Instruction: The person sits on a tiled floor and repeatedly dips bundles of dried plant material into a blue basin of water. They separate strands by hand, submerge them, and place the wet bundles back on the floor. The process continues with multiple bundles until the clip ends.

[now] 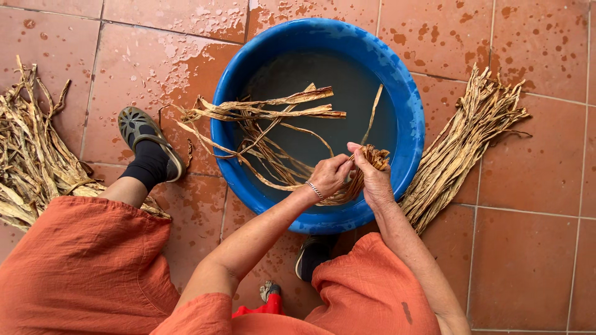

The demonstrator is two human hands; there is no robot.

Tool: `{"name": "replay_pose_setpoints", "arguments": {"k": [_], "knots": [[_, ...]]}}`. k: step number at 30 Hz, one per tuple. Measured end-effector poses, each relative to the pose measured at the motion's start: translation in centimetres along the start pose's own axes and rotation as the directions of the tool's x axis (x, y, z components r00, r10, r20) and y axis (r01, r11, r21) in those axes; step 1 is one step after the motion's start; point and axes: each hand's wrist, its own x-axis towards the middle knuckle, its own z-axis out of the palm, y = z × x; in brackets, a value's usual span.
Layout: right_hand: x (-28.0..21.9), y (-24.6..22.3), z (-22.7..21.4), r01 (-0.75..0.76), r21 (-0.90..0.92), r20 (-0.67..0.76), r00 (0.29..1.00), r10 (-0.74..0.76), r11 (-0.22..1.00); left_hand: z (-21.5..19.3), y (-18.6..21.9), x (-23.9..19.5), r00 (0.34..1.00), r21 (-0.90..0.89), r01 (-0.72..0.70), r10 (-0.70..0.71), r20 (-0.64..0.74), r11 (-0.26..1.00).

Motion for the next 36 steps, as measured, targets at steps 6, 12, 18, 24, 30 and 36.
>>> {"name": "replay_pose_setpoints", "arguments": {"k": [6, 12, 18, 24, 30, 36], "knots": [[0.7, 0.6, -0.7, 0.085, 0.099, 0.019, 0.996, -0.087, 0.991, 1.3, 1.4, 0.7, 0.998, 0.099, -0.061, 0.061, -0.003, 0.993], [2.8, 0.4, -3.4, 0.119, 0.017, -0.208, 0.972, -0.113, 0.993, 3.0, 1.8, 0.9, 0.981, 0.291, -0.113, 0.06, 0.183, 0.95], [4.8, -3.2, -9.8, 0.16, 0.079, -0.432, 0.895, -0.11, 0.984, 2.2, 1.0, -2.4, 0.942, 0.303, -0.305, 0.238, 0.238, 0.903], [5.6, -3.0, -13.5, 0.174, 0.137, -0.548, 0.833, -0.072, 0.975, 0.7, 1.0, -3.3, 0.896, 0.261, -0.412, 0.336, 0.29, 0.873], [5.2, -5.8, -19.7, 0.274, 0.162, -0.756, 0.652, -0.059, 0.948, -3.3, -0.4, -6.3, 0.897, 0.322, -0.334, 0.195, 0.396, 0.886], [5.5, -5.0, -24.1, 0.414, 0.239, -0.824, 0.565, -0.042, 0.879, -6.6, -5.3, -6.6, 0.883, 0.396, -0.428, 0.284, 0.374, 0.812]]}}
